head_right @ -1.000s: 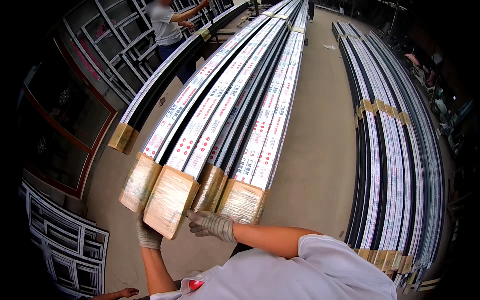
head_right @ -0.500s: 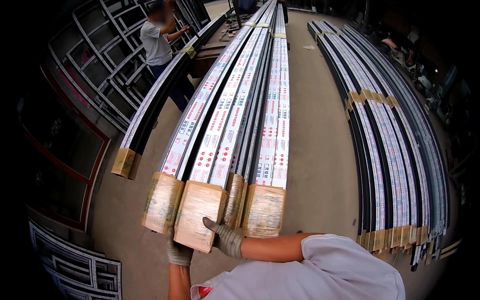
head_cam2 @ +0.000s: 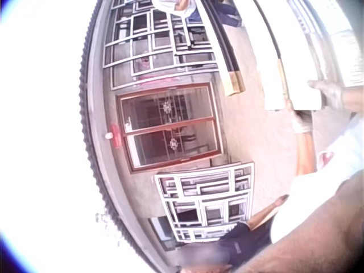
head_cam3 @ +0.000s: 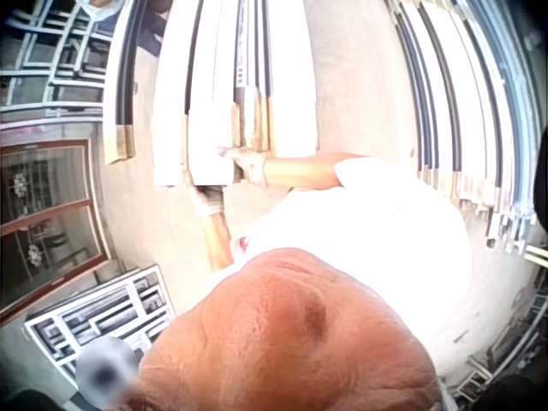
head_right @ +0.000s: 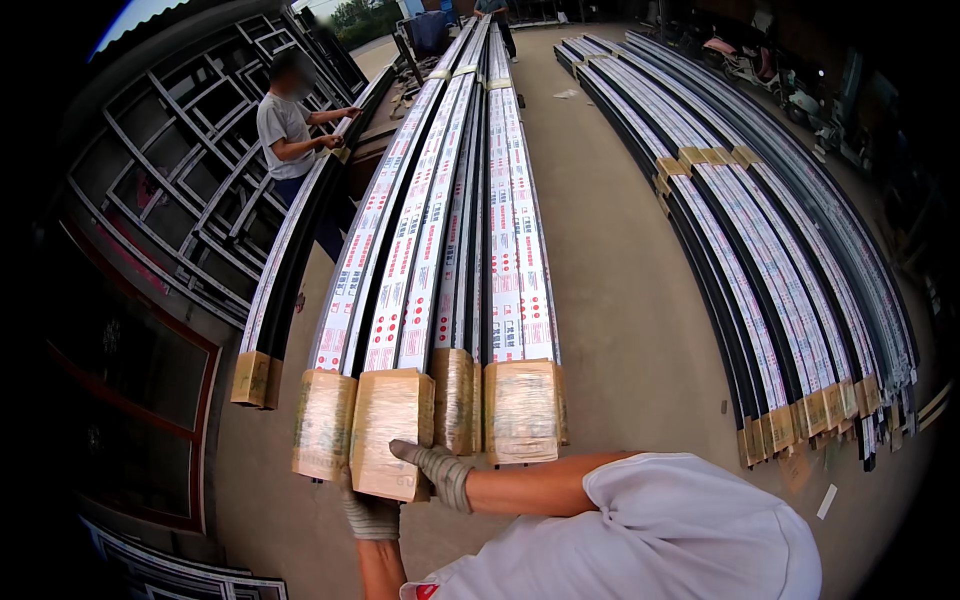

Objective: The person repeatedly picks up bundles of long metal profiles and places them onto a growing stack. The person wears gloves and handles the profiles by hand, coordinating with another worker who assists at the far end of the bundles.

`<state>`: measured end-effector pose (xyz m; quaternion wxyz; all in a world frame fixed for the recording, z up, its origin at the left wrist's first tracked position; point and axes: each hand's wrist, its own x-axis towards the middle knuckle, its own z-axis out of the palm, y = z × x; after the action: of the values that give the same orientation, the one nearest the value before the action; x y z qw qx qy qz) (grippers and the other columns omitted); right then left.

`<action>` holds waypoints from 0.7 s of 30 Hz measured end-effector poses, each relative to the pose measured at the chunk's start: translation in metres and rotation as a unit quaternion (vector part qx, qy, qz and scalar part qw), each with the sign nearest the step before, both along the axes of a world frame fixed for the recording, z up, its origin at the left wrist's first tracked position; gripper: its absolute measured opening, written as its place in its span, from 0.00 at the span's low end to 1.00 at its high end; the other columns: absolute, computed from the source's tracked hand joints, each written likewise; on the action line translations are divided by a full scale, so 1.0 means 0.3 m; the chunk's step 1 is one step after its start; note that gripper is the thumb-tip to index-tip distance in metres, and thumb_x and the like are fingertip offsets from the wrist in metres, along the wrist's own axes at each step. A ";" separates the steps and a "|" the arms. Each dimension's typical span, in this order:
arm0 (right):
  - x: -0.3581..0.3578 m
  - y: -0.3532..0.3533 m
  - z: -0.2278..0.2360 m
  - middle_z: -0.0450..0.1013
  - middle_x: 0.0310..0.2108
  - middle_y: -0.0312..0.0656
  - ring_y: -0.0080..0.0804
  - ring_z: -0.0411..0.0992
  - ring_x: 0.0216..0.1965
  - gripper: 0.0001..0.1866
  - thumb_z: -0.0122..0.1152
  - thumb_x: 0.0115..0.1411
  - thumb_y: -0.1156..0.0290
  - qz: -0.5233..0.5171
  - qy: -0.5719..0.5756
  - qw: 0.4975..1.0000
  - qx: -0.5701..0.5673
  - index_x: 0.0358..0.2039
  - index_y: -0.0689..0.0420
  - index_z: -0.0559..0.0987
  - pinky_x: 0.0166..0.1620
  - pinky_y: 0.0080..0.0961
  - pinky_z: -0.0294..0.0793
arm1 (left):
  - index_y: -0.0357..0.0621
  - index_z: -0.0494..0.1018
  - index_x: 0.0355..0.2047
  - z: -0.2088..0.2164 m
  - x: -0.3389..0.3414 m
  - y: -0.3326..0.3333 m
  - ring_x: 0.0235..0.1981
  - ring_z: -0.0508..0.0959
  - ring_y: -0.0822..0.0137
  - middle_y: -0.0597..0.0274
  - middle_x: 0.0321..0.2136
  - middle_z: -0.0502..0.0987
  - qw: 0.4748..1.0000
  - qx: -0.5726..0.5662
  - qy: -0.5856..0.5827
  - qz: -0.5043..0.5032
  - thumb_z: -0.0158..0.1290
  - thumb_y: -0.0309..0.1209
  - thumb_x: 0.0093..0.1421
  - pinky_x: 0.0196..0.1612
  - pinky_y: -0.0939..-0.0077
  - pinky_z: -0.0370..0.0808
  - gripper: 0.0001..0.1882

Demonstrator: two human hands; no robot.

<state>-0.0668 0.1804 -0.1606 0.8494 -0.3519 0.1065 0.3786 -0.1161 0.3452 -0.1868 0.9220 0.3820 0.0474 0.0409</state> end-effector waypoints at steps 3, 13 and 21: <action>-0.011 -0.013 0.063 0.71 0.57 0.43 0.37 0.68 0.59 0.40 0.73 0.55 0.54 0.022 -0.009 1.000 -0.002 0.63 0.57 0.66 0.59 0.39 0.72 | 0.39 0.59 0.66 0.005 0.003 0.018 0.61 0.68 0.53 0.50 0.61 0.67 1.000 -0.022 0.011 0.008 0.54 0.58 0.60 0.63 0.54 0.66 0.44; 0.015 -0.012 -0.031 0.72 0.55 0.44 0.37 0.70 0.56 0.45 0.78 0.49 0.52 -0.007 0.004 0.999 0.050 0.61 0.59 0.68 0.57 0.39 0.72 | 0.40 0.54 0.68 -0.012 -0.002 0.033 0.64 0.65 0.54 0.52 0.64 0.63 1.000 -0.021 0.009 0.013 0.56 0.54 0.60 0.65 0.53 0.63 0.45; 0.021 -0.016 -0.059 0.69 0.58 0.45 0.40 0.66 0.61 0.44 0.77 0.51 0.60 -0.011 0.037 0.996 0.074 0.63 0.58 0.63 0.60 0.40 0.71 | 0.36 0.54 0.68 -0.040 0.042 0.025 0.63 0.66 0.51 0.48 0.63 0.64 0.999 -0.039 -0.035 0.009 0.55 0.54 0.60 0.65 0.52 0.63 0.45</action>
<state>-0.0606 0.1758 -0.1783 0.8727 -0.2720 0.1136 0.3891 -0.1035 0.3527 -0.1988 0.9368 0.3438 0.0200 0.0609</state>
